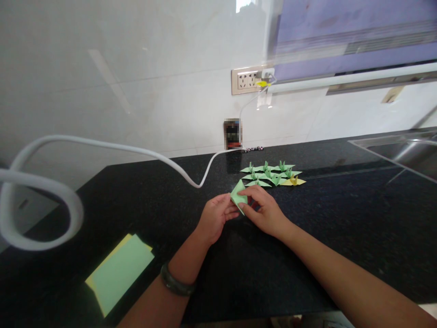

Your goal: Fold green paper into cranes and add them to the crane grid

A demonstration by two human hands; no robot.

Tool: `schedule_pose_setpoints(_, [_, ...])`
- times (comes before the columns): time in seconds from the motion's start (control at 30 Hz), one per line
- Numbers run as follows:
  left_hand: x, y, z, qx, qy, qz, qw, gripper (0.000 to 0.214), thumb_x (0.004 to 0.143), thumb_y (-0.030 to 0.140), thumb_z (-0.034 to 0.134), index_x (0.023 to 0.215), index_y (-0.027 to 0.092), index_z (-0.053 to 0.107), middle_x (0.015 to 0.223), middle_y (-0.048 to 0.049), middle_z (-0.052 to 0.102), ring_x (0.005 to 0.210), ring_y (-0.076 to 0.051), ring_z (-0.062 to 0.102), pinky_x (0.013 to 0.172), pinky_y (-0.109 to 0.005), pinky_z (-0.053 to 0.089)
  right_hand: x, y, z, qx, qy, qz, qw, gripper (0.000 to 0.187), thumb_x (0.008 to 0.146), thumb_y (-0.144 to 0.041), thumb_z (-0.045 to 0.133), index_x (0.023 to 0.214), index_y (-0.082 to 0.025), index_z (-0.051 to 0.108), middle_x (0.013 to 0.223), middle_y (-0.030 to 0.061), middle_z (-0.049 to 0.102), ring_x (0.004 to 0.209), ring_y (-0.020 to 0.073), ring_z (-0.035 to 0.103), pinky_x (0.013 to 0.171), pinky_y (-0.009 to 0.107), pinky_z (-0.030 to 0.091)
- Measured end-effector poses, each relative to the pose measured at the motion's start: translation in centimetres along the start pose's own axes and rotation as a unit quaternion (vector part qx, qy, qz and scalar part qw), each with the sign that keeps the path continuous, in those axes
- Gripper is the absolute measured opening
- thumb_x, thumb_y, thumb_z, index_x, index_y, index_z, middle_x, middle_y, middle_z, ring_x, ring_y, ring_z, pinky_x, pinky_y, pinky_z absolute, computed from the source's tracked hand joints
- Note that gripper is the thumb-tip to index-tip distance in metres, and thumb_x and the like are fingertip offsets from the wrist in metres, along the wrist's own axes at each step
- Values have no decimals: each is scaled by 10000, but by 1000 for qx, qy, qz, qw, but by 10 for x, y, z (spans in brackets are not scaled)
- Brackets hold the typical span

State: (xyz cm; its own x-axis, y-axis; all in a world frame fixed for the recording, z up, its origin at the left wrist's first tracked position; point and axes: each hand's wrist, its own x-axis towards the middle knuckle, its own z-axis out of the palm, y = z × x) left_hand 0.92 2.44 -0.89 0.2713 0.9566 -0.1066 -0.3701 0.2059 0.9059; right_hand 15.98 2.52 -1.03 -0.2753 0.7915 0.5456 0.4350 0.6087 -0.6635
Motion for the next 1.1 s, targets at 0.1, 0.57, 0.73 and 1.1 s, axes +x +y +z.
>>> schedule_pose_setpoints(0.1, [-1,-1,-1,35,-3,10,999,310,725,375,517,895,123,575,813,-71,626,706,-131,591,628,-243,458,0,-1,0,1,-5,-8,1000,261,735,-202,512,995,-214,530,893,57,514,778,143,504,581,242,449])
schedule_pose_setpoints(0.57, [0,-3,-3,72,6,32,997,298,699,319,561,893,95,602,720,-60,623,614,-121,572,620,-273,463,-2,-2,2,26,-15,5,1000,256,712,-207,539,968,-205,534,868,49,515,757,142,494,619,259,439])
schedule_pose_setpoints(0.73, [1,-4,-3,66,26,38,997,298,697,329,560,886,104,608,713,-60,624,613,-134,576,599,-282,466,-1,2,6,192,34,140,971,270,786,-299,446,1041,-209,450,811,28,516,678,117,506,547,233,444])
schedule_pose_setpoints(1.1, [0,-4,-3,66,25,49,996,303,714,325,544,906,100,607,712,-68,626,608,-133,574,601,-280,461,1,5,12,357,-42,252,899,247,718,-387,533,788,-150,541,603,-21,476,506,66,449,436,181,401])
